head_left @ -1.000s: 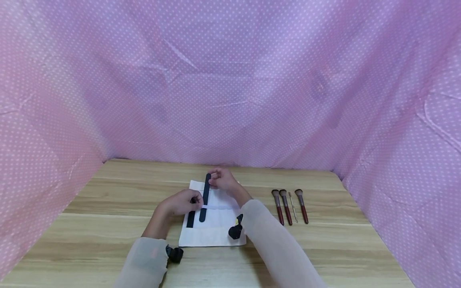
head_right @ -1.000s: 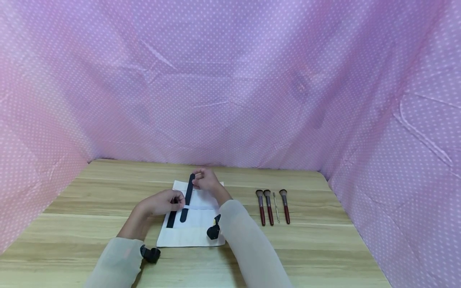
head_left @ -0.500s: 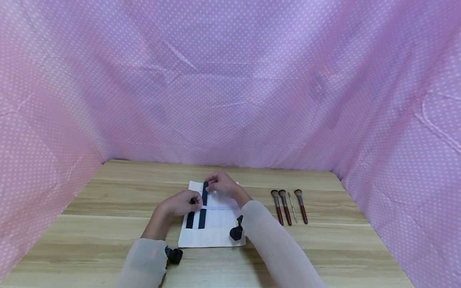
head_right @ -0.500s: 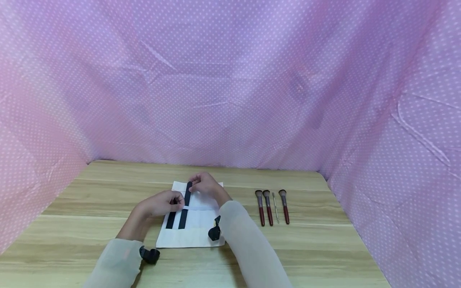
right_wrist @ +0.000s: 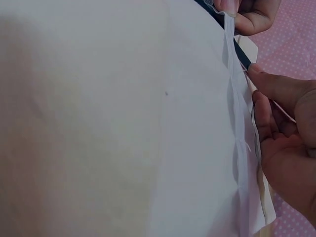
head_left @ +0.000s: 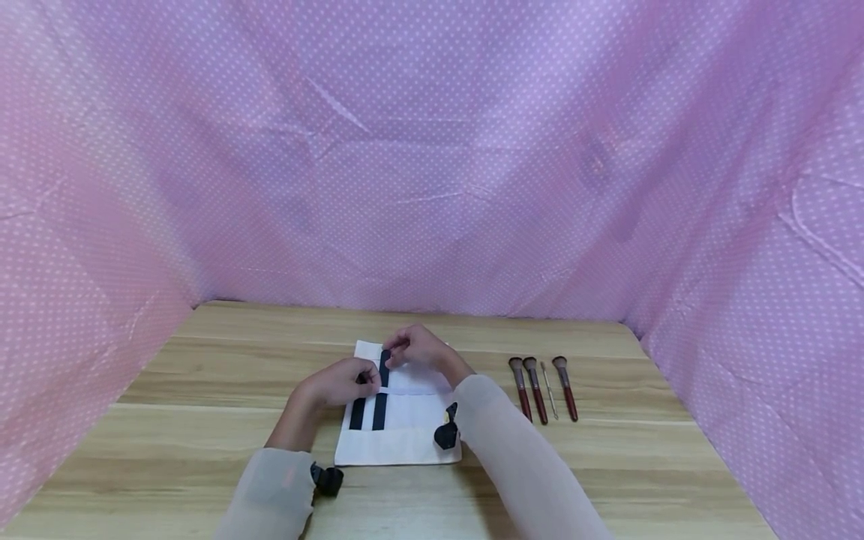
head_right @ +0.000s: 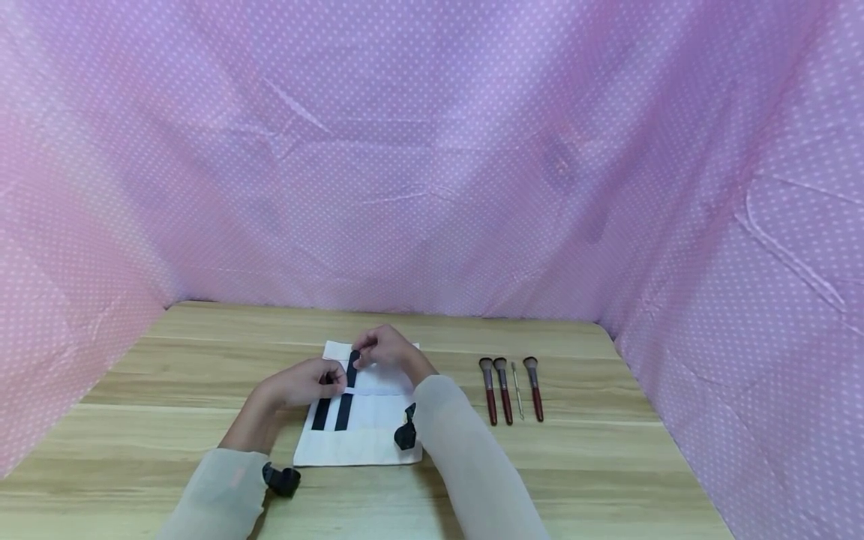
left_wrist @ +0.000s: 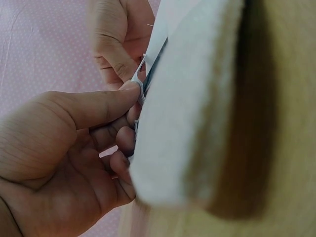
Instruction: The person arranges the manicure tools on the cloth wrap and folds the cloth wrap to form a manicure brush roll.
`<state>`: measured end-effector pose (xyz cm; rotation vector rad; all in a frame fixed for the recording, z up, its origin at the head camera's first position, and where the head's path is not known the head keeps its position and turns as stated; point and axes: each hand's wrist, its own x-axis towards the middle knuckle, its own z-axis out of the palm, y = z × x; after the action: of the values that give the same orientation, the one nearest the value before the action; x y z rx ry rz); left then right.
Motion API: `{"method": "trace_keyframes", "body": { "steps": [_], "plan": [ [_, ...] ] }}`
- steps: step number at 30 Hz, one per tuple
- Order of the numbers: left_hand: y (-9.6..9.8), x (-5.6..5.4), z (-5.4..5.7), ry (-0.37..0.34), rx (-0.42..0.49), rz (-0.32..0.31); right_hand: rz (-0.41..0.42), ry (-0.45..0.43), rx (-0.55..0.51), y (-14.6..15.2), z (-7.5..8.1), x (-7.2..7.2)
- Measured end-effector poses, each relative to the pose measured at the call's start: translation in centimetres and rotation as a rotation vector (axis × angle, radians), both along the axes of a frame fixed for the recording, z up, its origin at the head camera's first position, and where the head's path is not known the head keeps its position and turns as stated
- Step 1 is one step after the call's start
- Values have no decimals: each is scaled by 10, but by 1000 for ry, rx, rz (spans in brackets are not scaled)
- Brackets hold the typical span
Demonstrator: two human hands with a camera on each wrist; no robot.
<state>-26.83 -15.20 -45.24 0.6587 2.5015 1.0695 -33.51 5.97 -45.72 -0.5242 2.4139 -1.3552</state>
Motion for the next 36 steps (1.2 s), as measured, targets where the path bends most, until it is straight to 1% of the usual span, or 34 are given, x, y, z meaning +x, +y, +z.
{"method": "trace_keyframes", "body": {
  "steps": [4, 12, 21, 27, 36],
  "plan": [
    [0, 0, 0, 9, -8, -8, 22, 13, 31, 0, 0, 0],
    [2, -2, 2, -21, -16, 20, 56, 8, 52, 1, 3, 2],
    [0, -4, 2, -17, -21, 20, 117, 27, 74, -1, 4, -1],
    [-1, -4, 2, -10, -17, 2, 119, 15, 78, -2, 4, -2],
    [-1, -6, 1, -13, -13, 0, 121, 2, 83, -2, 4, -3]
  ]
}}
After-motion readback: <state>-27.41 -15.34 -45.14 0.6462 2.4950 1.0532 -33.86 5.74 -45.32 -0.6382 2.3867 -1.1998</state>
